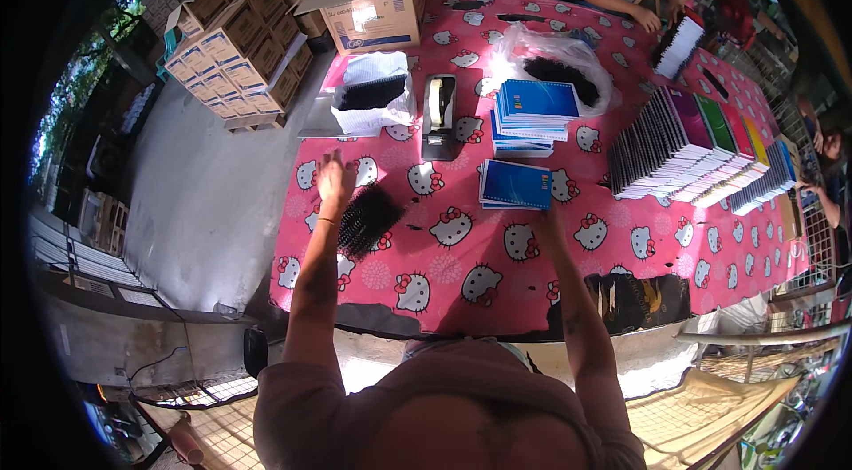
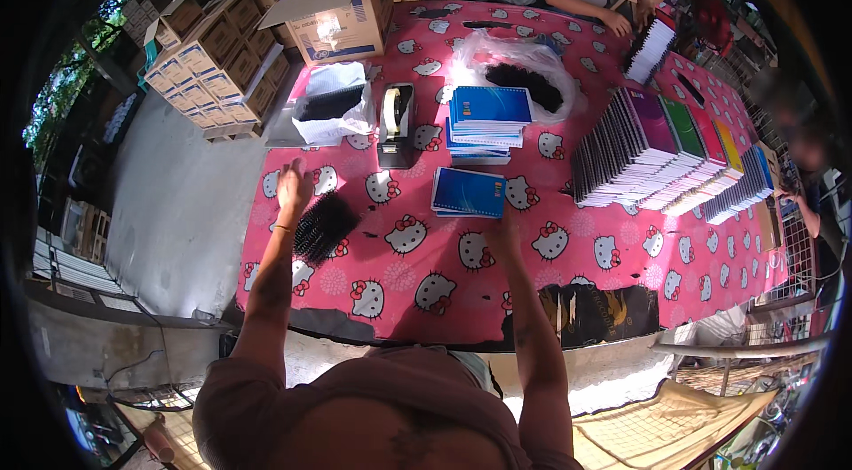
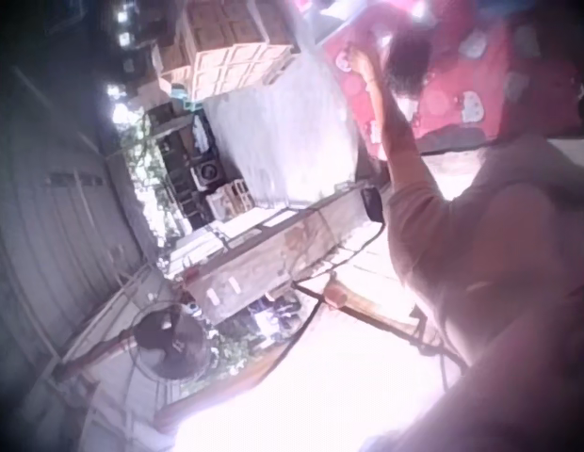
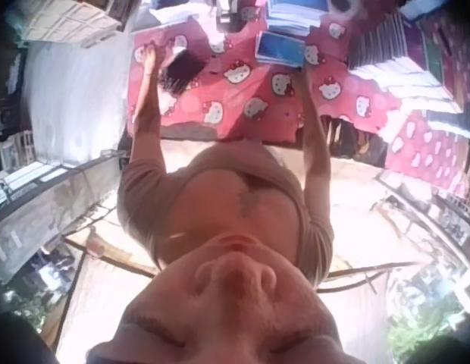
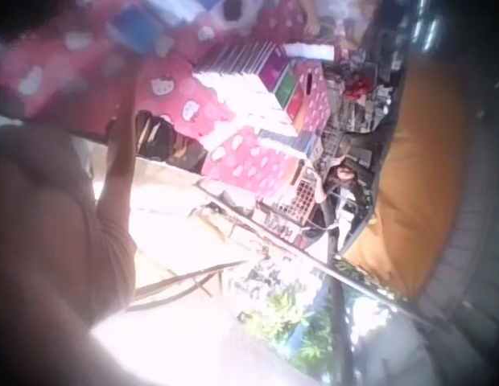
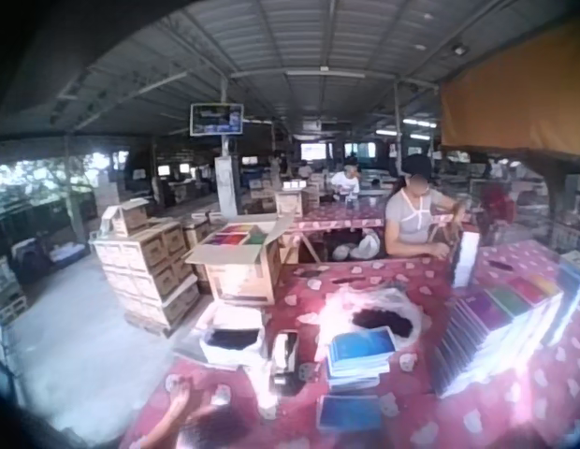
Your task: The person takes a wrapped bundle of notebooks from a pallet, unwraps it, and then threads plastic spiral coils through the pre-punched holes of individual notebooks on a table.
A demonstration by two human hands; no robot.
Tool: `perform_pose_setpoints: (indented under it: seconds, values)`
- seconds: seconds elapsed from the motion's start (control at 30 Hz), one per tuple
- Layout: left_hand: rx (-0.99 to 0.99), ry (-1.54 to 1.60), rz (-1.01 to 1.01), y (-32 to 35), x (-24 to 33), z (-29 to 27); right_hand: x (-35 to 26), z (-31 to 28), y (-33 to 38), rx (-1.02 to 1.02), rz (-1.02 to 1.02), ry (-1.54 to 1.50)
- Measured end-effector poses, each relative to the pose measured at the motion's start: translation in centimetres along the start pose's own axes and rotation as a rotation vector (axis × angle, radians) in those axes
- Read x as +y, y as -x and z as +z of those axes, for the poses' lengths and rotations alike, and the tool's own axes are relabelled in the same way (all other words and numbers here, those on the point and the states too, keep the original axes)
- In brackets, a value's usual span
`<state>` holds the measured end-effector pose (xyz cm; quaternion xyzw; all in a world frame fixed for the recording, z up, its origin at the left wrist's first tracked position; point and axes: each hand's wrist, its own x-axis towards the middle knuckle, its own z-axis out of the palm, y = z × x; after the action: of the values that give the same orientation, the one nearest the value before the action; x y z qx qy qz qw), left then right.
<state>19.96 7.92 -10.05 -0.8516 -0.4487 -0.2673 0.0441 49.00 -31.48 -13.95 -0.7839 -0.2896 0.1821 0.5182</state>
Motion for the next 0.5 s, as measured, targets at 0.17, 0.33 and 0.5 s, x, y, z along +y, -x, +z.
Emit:
perform_pose_setpoints:
  seconds: [0.17, 0.33, 0.5]
  values:
    - [-0.292, 0.077, -0.15, 1.1, -3.1, -0.3, 1.9, -1.4, 0.5, 0.365, -0.42, 0.415]
    - [-0.066, 0.332, 0.126, 4.4, 11.0, -8.7, -6.0, -5.2, 2.4, 0.156, -0.63, 0.612]
    - [-0.2, 0.345, 0.376, 15.8, 16.8, -4.2, -4.6, -6.1, 0.0, 0.035, -0.726, 0.544]
